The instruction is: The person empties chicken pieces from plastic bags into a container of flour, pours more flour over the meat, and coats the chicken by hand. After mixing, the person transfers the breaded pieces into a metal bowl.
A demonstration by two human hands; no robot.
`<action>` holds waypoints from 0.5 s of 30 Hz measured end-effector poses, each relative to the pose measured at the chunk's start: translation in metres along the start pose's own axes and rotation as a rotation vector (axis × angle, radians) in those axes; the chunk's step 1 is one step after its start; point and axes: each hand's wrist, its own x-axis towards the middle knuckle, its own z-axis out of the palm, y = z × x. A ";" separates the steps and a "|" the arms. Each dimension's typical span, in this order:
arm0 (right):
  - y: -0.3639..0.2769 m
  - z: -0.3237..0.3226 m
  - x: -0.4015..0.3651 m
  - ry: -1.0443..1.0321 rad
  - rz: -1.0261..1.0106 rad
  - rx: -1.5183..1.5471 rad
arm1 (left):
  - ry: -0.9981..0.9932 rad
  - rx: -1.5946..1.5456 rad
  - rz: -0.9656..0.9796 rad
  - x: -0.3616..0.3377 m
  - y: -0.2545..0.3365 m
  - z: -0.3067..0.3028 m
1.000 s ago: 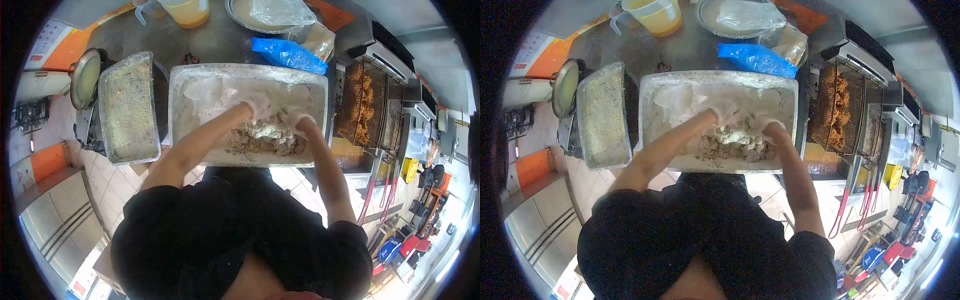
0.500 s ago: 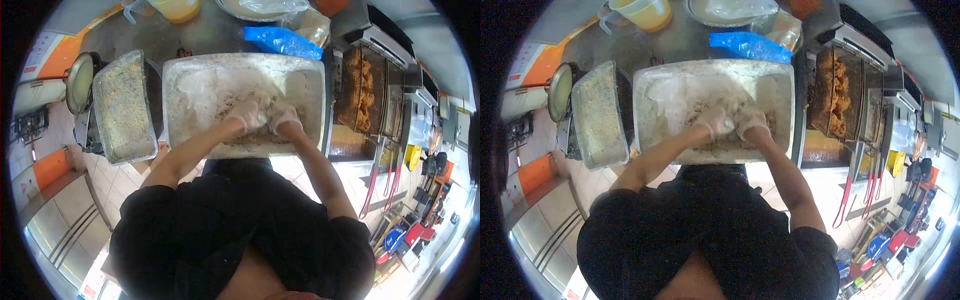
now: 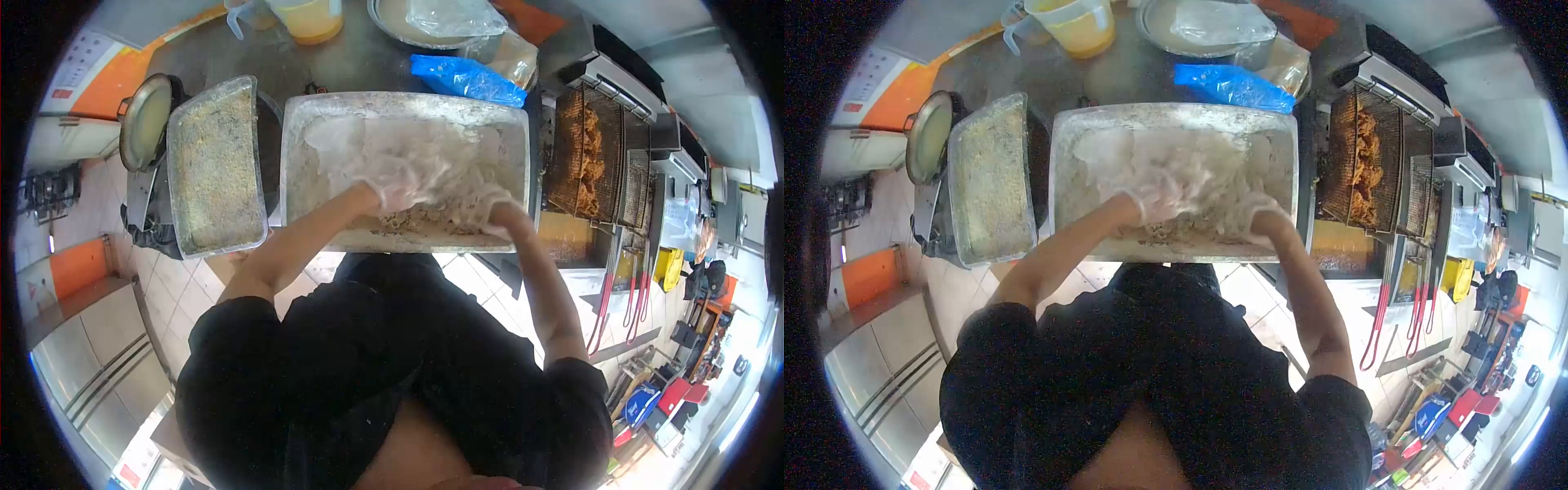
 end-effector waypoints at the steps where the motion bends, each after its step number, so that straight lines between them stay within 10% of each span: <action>1: -0.007 0.022 0.005 -0.098 0.203 0.148 | -0.364 -0.305 -0.153 -0.010 0.002 -0.003; 3: -0.013 0.079 0.021 0.069 0.191 -0.010 | -0.720 -0.604 -0.299 -0.032 0.024 0.028; 5: -0.014 0.109 0.037 0.232 0.181 -0.168 | 0.002 -0.287 -0.388 -0.054 0.070 0.110; 15: -0.028 0.045 0.019 0.614 0.371 0.226 | -0.083 -1.269 -0.818 0.030 0.056 0.027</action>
